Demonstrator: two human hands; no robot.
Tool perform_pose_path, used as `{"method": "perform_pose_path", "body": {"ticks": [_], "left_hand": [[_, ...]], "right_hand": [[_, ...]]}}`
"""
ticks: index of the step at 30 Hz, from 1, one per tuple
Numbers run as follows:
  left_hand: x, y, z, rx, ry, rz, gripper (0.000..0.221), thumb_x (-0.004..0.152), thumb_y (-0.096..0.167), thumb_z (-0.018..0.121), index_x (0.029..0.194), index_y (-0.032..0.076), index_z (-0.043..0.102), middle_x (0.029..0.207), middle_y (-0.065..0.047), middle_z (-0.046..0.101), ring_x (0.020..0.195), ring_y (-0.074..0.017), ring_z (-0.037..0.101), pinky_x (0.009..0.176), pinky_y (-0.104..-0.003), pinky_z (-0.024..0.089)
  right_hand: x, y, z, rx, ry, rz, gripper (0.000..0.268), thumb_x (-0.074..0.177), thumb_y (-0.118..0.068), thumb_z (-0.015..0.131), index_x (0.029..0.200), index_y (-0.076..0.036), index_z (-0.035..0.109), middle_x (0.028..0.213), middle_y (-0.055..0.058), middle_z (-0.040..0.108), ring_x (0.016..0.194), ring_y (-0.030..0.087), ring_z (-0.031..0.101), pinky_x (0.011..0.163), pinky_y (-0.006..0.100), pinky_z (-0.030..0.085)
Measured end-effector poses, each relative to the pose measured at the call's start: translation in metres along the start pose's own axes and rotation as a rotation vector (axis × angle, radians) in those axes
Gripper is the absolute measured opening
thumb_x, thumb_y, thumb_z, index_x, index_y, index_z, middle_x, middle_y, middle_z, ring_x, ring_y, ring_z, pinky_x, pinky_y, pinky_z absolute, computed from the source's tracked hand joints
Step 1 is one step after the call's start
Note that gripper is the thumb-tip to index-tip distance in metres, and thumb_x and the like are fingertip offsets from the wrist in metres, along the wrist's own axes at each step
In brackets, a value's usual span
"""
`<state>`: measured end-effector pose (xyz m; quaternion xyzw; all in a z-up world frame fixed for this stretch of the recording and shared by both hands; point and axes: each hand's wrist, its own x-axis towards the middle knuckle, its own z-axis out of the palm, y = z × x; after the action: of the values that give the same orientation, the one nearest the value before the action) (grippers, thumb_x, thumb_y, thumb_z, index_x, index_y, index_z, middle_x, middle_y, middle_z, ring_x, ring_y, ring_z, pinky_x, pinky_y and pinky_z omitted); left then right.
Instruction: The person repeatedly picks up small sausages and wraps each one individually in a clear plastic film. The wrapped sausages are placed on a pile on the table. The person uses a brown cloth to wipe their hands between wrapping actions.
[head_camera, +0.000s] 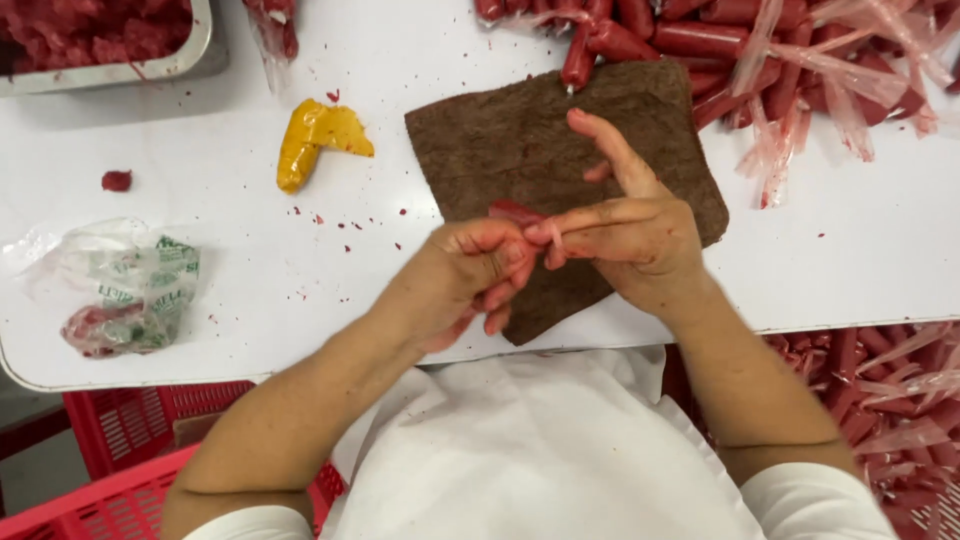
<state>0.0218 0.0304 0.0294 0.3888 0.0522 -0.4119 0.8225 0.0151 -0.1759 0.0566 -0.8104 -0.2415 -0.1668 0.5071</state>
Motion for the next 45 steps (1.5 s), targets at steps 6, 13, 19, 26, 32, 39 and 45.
{"method": "perform_pose_path", "body": {"ticks": [6,13,19,26,32,39,45], "left_hand": [[0.002,0.033,-0.001,0.867,-0.050,0.463,0.025,0.096,0.022,0.069,0.076,0.008,0.068,0.051,-0.001,0.050,0.046,-0.0095,0.043,0.047,-0.021,0.043],[0.021,0.014,-0.016,1.459,-0.201,0.964,0.046,0.081,0.046,0.075,0.095,0.008,0.055,0.093,-0.007,0.052,0.079,-0.0280,0.061,0.066,-0.040,0.057],[0.031,-0.049,-0.040,1.467,0.113,1.226,0.032,0.090,0.037,0.076,0.090,0.009,0.059,0.100,-0.008,0.056,0.087,-0.0281,0.063,0.070,-0.037,0.058],[0.000,-0.059,-0.023,1.136,0.242,0.613,0.036,0.087,0.030,0.079,0.115,0.010,0.067,0.095,-0.011,0.067,0.077,-0.0339,0.070,0.069,-0.041,0.059],[0.042,-0.030,-0.013,0.926,0.199,1.011,0.017,0.097,0.025,0.068,0.105,0.014,0.079,0.095,-0.003,0.056,0.083,-0.0182,0.067,0.084,-0.029,0.058],[0.041,0.016,0.002,0.879,-0.178,0.939,0.015,0.096,0.011,0.066,0.097,0.005,0.079,0.086,-0.007,0.066,0.067,-0.0211,0.069,0.068,-0.032,0.060],[0.048,0.068,0.031,1.126,-0.401,1.002,0.009,0.094,0.007,0.065,0.093,0.003,0.074,0.078,-0.008,0.063,0.057,-0.0239,0.064,0.054,-0.032,0.055]], "right_hand": [[0.003,0.003,-0.001,-0.227,-0.384,-0.043,0.008,0.088,-0.011,0.075,0.082,-0.014,0.078,0.091,0.002,0.078,0.139,0.047,0.046,0.118,0.063,0.022],[-0.001,0.019,-0.004,0.051,-0.473,0.085,0.005,0.089,-0.014,0.075,0.091,-0.012,0.079,0.094,0.004,0.075,0.125,0.037,0.051,0.117,0.055,0.033],[-0.032,0.018,0.025,0.317,-0.144,0.288,0.016,0.088,-0.015,0.077,0.097,-0.001,0.077,0.101,0.015,0.076,0.116,0.039,0.065,0.103,0.050,0.052],[-0.048,0.022,0.066,0.571,0.455,0.522,0.034,0.085,0.003,0.078,0.116,0.007,0.063,0.095,0.017,0.073,0.096,0.022,0.073,0.092,0.035,0.060],[-0.061,0.038,0.074,0.551,0.426,0.438,0.041,0.087,-0.004,0.080,0.111,-0.001,0.047,0.103,0.016,0.073,0.109,0.026,0.070,0.097,0.040,0.058],[-0.046,0.032,0.059,0.054,0.218,0.206,0.034,0.094,-0.034,0.070,0.098,0.000,0.074,0.092,0.016,0.074,0.092,0.040,0.072,0.080,0.051,0.059],[-0.012,0.038,0.037,0.323,0.194,0.149,0.018,0.082,-0.020,0.085,0.079,-0.006,0.074,0.065,0.004,0.059,0.059,0.025,0.061,0.059,0.034,0.056]]}}
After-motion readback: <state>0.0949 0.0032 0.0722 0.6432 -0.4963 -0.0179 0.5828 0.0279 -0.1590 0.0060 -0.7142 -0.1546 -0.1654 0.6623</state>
